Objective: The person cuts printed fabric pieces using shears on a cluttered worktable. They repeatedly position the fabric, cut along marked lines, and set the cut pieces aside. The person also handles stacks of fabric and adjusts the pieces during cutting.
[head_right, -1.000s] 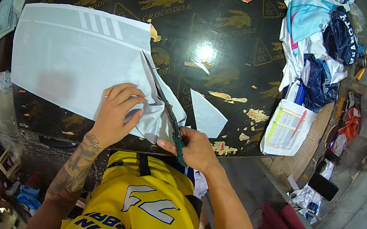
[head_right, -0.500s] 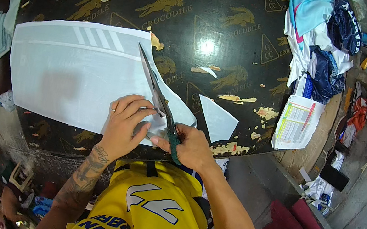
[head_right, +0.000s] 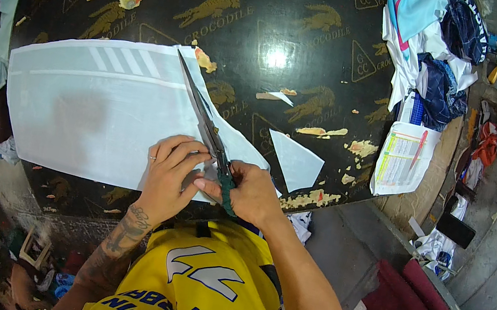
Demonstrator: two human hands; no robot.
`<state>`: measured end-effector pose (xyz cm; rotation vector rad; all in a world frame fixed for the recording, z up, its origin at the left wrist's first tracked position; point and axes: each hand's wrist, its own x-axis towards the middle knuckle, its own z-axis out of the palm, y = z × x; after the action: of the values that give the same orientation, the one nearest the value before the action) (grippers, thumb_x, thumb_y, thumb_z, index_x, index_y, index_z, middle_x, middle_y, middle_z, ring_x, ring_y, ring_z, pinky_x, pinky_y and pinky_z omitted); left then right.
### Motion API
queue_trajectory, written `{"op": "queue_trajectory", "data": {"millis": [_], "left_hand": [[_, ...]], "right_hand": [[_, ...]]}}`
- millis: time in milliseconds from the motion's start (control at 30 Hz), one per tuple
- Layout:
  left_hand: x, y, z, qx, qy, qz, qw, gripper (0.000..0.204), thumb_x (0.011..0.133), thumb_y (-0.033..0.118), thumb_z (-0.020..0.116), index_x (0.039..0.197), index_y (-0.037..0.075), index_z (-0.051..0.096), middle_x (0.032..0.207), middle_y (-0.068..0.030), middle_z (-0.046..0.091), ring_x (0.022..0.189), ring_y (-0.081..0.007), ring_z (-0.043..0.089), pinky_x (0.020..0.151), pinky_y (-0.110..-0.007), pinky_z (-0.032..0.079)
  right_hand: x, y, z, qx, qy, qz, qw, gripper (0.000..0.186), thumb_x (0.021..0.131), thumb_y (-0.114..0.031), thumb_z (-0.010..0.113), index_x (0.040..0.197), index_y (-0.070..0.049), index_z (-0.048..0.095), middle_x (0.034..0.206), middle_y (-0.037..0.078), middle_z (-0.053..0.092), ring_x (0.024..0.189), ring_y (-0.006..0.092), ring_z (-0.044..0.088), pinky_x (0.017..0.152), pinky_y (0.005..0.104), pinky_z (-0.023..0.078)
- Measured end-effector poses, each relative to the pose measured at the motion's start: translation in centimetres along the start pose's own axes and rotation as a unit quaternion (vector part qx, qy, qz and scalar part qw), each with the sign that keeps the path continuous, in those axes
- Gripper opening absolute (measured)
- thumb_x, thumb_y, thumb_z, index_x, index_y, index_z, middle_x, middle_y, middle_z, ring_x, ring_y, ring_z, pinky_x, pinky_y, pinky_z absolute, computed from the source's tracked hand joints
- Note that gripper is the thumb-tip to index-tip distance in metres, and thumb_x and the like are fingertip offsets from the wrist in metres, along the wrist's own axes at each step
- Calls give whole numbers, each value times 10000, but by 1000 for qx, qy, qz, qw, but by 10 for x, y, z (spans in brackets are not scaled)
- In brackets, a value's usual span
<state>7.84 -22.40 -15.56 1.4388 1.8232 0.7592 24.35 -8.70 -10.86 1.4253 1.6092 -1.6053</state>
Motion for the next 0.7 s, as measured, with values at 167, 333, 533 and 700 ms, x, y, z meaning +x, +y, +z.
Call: {"op": "queue_trajectory", "data": {"millis": [167, 333, 533, 700], "left_hand": [[-2, -2, 2, 0, 11, 5, 1000, 381, 864, 153, 734, 1235, 66, 721, 1371, -44, 637, 1395, -292, 497, 1141, -484, 338], [3, -2, 2, 1, 42, 25, 999, 381, 874, 167, 718, 1243, 75, 716, 1342, -28, 636, 1373, -250, 512, 1121, -481, 326], [-1, 4, 11, -3, 43, -30, 999, 280, 896, 132, 722, 1171, 78, 722, 1275, -42, 654, 1346, -275, 517, 1116, -475, 343], [52, 13, 12, 24, 182, -32, 982, 409, 931, 126, 695, 1334, 67, 654, 1341, -159, 645, 1321, -376, 559, 1138, -517, 390]], "right_hand": [[8, 0, 4, 44, 4, -34, 998, 554, 833, -518, 943, 923, -3, 759, 709, 1, 624, 680, 96, 544, 612, 285, 447], [20, 8, 10, 29, 34, -18, 999, 649, 762, -639, 933, 786, -27, 717, 644, 49, 625, 618, 160, 580, 605, 329, 479], [7, 26, -22, 133, 92, -55, 985, 544, 894, -436, 903, 732, 5, 628, 647, -22, 508, 670, 87, 447, 580, 316, 383], [-67, 89, -81, 134, 172, -99, 971, 383, 902, -296, 905, 781, -34, 653, 683, -40, 541, 635, 61, 478, 560, 278, 387]]}}
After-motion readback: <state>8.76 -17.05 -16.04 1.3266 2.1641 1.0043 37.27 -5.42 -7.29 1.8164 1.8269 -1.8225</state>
